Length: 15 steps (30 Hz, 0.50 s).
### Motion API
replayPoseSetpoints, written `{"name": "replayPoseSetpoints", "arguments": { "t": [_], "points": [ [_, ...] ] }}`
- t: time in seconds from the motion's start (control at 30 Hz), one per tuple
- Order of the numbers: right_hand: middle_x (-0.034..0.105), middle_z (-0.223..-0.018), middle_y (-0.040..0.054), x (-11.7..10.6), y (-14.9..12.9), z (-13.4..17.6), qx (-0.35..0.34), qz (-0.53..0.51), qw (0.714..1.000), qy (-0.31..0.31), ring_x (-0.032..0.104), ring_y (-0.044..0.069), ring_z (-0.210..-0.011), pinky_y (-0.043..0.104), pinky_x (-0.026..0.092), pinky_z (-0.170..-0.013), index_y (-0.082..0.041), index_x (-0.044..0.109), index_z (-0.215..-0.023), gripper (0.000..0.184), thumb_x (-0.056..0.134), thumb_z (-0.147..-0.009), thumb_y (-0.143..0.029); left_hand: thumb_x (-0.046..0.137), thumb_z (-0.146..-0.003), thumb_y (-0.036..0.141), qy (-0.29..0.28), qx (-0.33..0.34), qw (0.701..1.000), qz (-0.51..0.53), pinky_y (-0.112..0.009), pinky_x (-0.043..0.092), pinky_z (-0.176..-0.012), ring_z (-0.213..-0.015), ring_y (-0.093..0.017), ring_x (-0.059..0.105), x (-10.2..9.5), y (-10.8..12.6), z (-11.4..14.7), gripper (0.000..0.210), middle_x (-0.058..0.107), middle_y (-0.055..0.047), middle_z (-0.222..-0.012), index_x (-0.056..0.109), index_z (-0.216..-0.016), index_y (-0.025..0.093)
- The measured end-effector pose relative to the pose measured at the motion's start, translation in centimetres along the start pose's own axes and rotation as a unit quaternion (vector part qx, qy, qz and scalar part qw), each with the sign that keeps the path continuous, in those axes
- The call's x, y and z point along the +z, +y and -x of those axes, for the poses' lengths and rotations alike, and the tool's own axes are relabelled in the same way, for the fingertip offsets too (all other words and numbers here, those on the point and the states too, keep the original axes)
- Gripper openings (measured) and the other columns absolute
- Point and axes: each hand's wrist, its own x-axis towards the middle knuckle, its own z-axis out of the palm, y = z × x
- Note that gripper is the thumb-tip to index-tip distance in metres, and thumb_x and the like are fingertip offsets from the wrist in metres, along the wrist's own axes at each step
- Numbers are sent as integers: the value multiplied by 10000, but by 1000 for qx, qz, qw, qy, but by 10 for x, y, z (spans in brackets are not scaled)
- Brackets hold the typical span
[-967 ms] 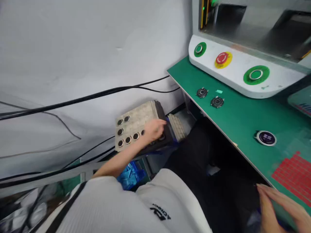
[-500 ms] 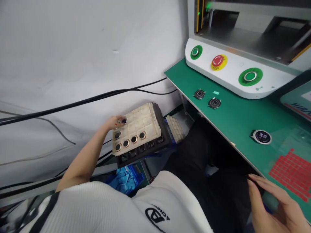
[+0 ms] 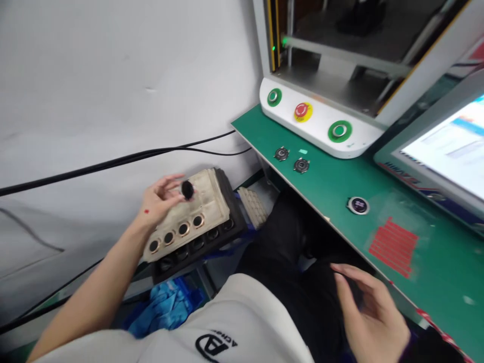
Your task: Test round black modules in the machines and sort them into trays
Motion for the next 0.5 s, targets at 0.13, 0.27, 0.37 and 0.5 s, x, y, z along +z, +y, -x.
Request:
{"name": "replayPoseSetpoints", "arguments": {
  "t": [0.13,0.27,0.37,0.5],
  "points": [
    [730,-961,44,18,-34,-3,-95,-64,992,-59,733,170,-850,297,618,-808,-206,673,-1007,211,698,-832,-91,872,-625,459,-253,95,864,424,-330,628,-622,-839,-275,746,116,87,20,685,711,-118,-1045,460,-1107,201],
    [654,-1199,88,12,-60,1,-217,-94,971,-28,668,242,-1112,462,571,-974,-248,596,-1186,433,654,-822,-20,842,-715,384,-400,178,748,499,-318,639,-636,-839,-250,757,190,152,48,559,718,-102,-1051,346,-913,219],
    [565,-1334,99,3,-68,7,-189,-118,975,12,616,259,-1211,511,490,-1076,-280,534,-1277,528,688,-821,-64,825,-746,277,-333,335,743,474,-313,638,-718,-931,-239,751,212,176,62,489,716,-107,-1132,374,-927,219],
    [626,-1183,57,-3,-67,9,42,-316,947,-38,720,149,-888,307,617,-804,-268,542,-1143,408,769,-810,-205,855,-705,250,-131,602,720,319,-397,549,-987,-1089,-217,696,219,185,66,415,758,-32,-1061,452,-799,211]
  ]
}}
